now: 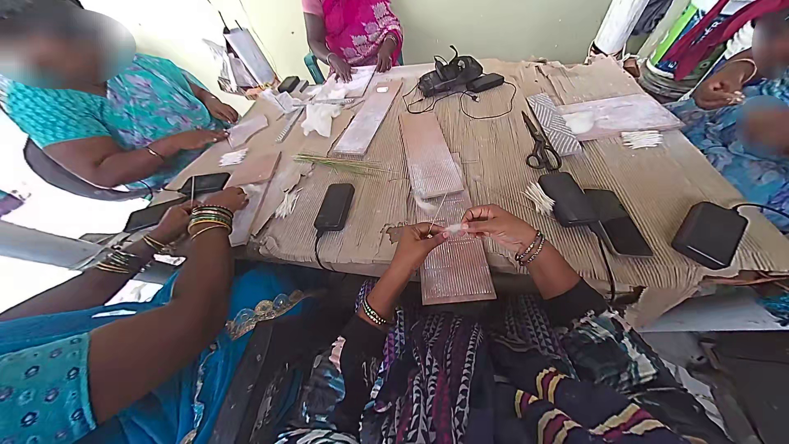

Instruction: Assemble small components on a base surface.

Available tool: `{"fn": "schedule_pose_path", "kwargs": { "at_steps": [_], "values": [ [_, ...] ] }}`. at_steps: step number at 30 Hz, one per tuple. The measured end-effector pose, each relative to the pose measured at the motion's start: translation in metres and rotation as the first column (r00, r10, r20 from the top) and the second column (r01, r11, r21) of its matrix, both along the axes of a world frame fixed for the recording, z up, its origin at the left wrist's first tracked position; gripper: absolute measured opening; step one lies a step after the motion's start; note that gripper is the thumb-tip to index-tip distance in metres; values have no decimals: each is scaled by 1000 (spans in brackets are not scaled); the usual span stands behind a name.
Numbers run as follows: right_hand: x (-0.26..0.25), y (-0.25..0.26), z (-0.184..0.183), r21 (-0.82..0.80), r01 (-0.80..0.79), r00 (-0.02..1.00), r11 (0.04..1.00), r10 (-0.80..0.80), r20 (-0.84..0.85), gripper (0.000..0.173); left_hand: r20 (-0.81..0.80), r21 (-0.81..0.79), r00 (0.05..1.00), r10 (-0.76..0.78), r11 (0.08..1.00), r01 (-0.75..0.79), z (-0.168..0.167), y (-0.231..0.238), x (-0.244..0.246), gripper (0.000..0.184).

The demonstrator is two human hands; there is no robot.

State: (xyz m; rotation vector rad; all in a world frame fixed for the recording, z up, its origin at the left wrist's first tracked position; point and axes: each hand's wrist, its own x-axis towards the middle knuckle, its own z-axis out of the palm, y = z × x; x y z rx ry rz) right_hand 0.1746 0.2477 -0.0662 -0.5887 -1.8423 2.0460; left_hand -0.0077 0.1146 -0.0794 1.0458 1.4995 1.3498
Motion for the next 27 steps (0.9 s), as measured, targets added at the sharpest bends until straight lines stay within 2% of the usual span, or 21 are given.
{"fn": "schedule_pose_path", "kwargs": {
  "at_steps": [4,6,8,9,11,12,13,15,17,22,27],
  "values": [
    [-1,-2,1,138,29,988,990,-49,144,12,-52,-35,999,15,999,-17,-2,-2,1,9],
    [-3,-4,1,252,-6,963,968,-62,264,6,-123,-88,992,5,996,-15,-3,-6,3,10],
    [-7,-6,-3,339,-86,930,937,-47,365,11,-232,-171,972,-27,985,-13,-7,-11,3,9],
    [-9,-6,-4,370,-123,916,921,-38,399,13,-290,-206,956,-50,978,-11,-8,-12,1,16],
    [-12,-9,-8,401,-179,896,898,-20,444,15,-358,-260,928,-101,966,5,-10,-17,1,48],
    [-11,-12,-9,411,-198,888,890,-14,460,16,-374,-273,920,-114,962,8,-10,-20,3,56],
    [-11,-13,-8,421,-214,882,882,-11,471,17,-391,-274,913,-118,962,7,-9,-21,4,53],
    [-14,-15,-2,430,-223,880,875,-9,475,18,-437,-289,892,-115,957,-18,-3,-23,5,33],
    [-16,-15,0,435,-221,884,873,-10,468,19,-484,-352,863,-146,935,-39,4,-23,7,23],
    [-13,-19,-1,470,-224,846,854,-70,529,19,-578,-427,788,-213,901,-70,7,-21,18,22],
    [-15,-21,0,541,-238,804,807,-149,576,23,-575,-410,799,-175,907,-96,2,-20,17,22]
  ]
}}
